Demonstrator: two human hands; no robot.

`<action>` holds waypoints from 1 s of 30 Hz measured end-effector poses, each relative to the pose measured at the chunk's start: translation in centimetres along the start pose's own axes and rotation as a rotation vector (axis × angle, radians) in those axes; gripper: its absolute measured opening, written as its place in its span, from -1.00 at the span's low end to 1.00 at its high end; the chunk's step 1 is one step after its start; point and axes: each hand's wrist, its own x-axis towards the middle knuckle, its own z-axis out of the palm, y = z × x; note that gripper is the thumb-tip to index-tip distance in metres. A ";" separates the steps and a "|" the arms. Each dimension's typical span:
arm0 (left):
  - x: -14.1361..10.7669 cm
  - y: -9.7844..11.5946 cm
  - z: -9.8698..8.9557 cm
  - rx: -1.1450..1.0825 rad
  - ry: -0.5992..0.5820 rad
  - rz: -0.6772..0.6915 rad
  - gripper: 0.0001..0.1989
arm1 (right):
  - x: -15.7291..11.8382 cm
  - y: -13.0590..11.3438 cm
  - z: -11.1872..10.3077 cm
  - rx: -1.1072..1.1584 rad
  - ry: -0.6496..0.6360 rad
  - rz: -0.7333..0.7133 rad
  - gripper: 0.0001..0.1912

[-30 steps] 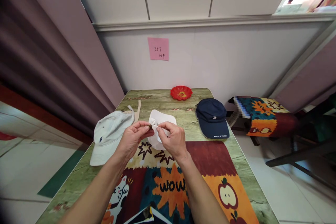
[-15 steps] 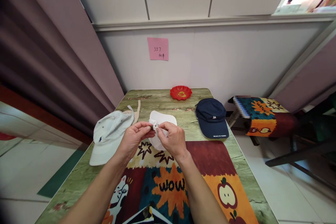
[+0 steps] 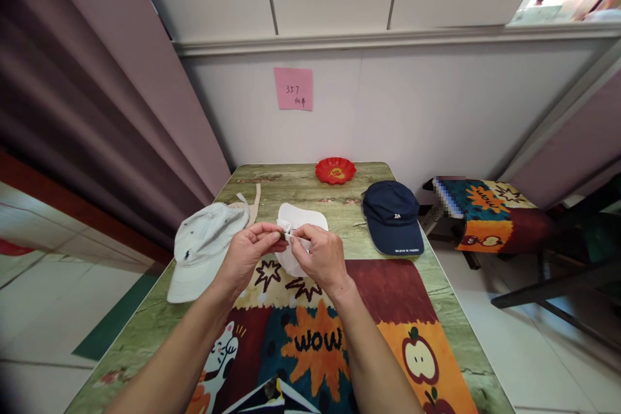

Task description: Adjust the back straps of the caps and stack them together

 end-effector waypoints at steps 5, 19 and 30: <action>-0.3 0.3 0.5 0.090 -0.014 0.039 -0.74 | -0.1 -0.3 0.1 -0.042 -0.015 -0.016 -0.87; 0.1 0.1 -1.4 0.064 0.000 0.020 -0.71 | 0.2 0.6 -1.1 0.078 -0.094 0.082 -0.90; -0.3 -0.1 -0.3 0.106 -0.078 0.014 -0.76 | 0.0 0.2 -0.3 0.050 -0.100 0.041 -0.88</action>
